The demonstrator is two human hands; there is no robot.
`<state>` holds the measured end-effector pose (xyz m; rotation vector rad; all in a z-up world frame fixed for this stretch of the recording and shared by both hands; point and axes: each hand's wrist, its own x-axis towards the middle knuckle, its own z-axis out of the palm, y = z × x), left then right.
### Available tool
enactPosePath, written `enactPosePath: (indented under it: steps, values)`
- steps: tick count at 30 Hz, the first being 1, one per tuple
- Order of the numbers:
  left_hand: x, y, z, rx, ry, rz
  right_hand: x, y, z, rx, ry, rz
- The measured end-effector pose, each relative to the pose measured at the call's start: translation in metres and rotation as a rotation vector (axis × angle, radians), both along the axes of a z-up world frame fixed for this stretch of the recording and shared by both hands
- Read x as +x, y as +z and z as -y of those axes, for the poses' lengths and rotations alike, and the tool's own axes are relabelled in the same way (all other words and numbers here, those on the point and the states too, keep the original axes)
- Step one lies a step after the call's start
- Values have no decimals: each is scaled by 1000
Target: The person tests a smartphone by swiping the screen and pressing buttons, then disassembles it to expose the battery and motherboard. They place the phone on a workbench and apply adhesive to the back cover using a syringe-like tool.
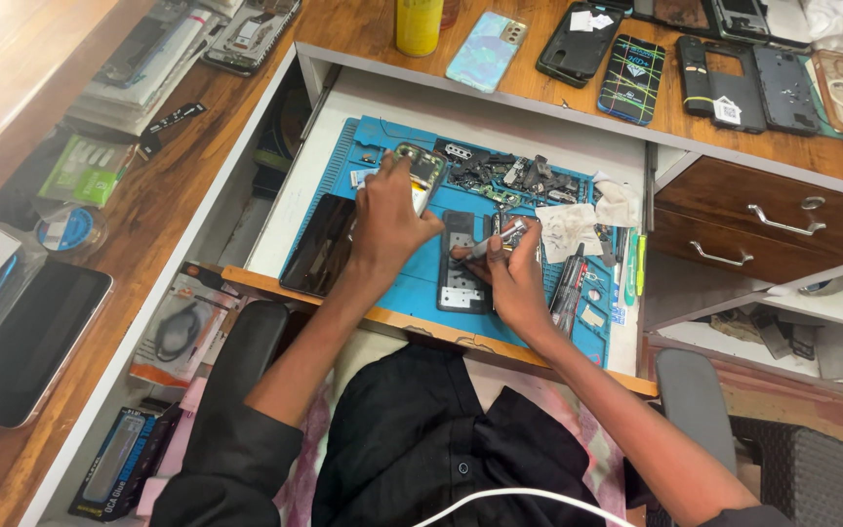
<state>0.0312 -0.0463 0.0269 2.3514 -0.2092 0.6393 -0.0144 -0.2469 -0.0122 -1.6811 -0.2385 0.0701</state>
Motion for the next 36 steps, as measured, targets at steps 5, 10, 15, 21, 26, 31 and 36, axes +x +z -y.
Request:
enactPosePath:
  steps: [5,10,15,21,26,31,36]
  values:
    - [28,25,-17,52,56,-134,-4,5,-3,-27,5,0]
    - [90,40,-46,121,95,-120,-4,7,-3,-33,19,3]
    - [167,44,-77,169,142,48,3,5,-4,33,23,-64]
    - [237,31,-96,197,138,183,4,18,4,179,3,-158]
    - [266,19,-107,206,126,161,13,51,33,163,-73,-168]
    - [279,11,-112,276,75,150,18,71,72,179,-159,-288]
    - [286,9,-107,364,53,33,18,51,100,294,-256,-283]
